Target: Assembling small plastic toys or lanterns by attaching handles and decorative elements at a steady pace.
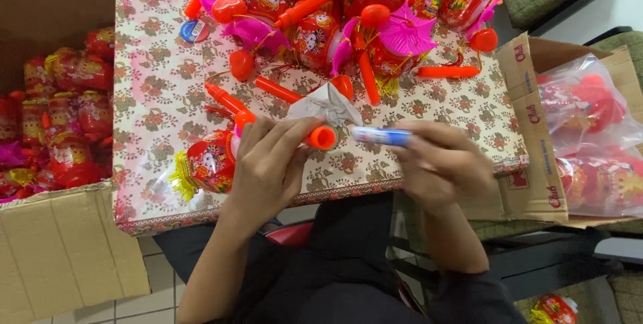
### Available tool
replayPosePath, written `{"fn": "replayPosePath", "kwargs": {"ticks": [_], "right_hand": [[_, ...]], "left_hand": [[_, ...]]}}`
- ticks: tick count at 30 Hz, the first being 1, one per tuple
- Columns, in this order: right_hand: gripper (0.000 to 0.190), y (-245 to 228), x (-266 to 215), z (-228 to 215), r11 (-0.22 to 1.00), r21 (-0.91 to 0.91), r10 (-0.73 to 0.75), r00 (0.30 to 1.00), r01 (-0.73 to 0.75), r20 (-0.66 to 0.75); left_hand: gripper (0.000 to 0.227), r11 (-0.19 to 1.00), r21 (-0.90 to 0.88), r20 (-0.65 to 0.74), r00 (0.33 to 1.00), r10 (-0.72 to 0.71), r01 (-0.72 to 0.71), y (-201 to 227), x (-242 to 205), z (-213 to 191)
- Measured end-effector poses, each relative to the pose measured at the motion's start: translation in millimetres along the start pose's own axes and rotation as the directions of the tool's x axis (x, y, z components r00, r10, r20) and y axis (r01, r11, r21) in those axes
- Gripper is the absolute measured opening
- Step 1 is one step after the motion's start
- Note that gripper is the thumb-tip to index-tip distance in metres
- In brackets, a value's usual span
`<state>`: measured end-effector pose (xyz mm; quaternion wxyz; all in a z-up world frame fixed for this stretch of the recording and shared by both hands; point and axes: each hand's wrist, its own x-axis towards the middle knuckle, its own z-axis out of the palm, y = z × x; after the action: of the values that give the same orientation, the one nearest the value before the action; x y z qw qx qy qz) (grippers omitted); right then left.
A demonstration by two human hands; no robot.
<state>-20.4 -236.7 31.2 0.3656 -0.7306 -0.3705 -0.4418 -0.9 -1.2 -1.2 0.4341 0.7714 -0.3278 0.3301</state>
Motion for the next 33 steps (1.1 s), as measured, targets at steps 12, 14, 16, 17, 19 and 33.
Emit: {"fn": "replayPosePath", "kwargs": {"ticks": [12,14,16,17,19,33], "right_hand": [[0.011,-18,37,-9,1.0,-0.011,0.02,0.998,-0.019,0.055],[0.011,-22,41,-5,1.0,-0.002,0.031,0.997,-0.031,0.069],[0.01,-24,44,-2,0.999,0.007,0.039,0.996,-0.04,0.082],[0.009,-25,46,-1,0.998,0.033,0.046,0.992,-0.05,0.116],[0.008,-27,47,1,0.996,0.063,0.049,0.988,-0.059,0.149],[0.028,22,-9,16,0.888,0.086,0.375,0.819,-0.452,0.434]], "left_hand": [[0.025,0.969,0.164,-0.013,0.982,0.19,-0.185,9,7,3],[0.025,0.971,0.154,-0.014,0.982,0.187,-0.183,12,8,4],[0.024,0.972,0.146,-0.015,0.982,0.187,-0.182,13,9,4],[0.025,0.972,0.142,-0.01,0.982,0.188,-0.185,13,8,4],[0.025,0.972,0.145,-0.005,0.982,0.189,-0.186,15,8,3],[0.031,0.968,-0.207,-0.01,0.989,-0.147,0.142,7,11,-16]]}}
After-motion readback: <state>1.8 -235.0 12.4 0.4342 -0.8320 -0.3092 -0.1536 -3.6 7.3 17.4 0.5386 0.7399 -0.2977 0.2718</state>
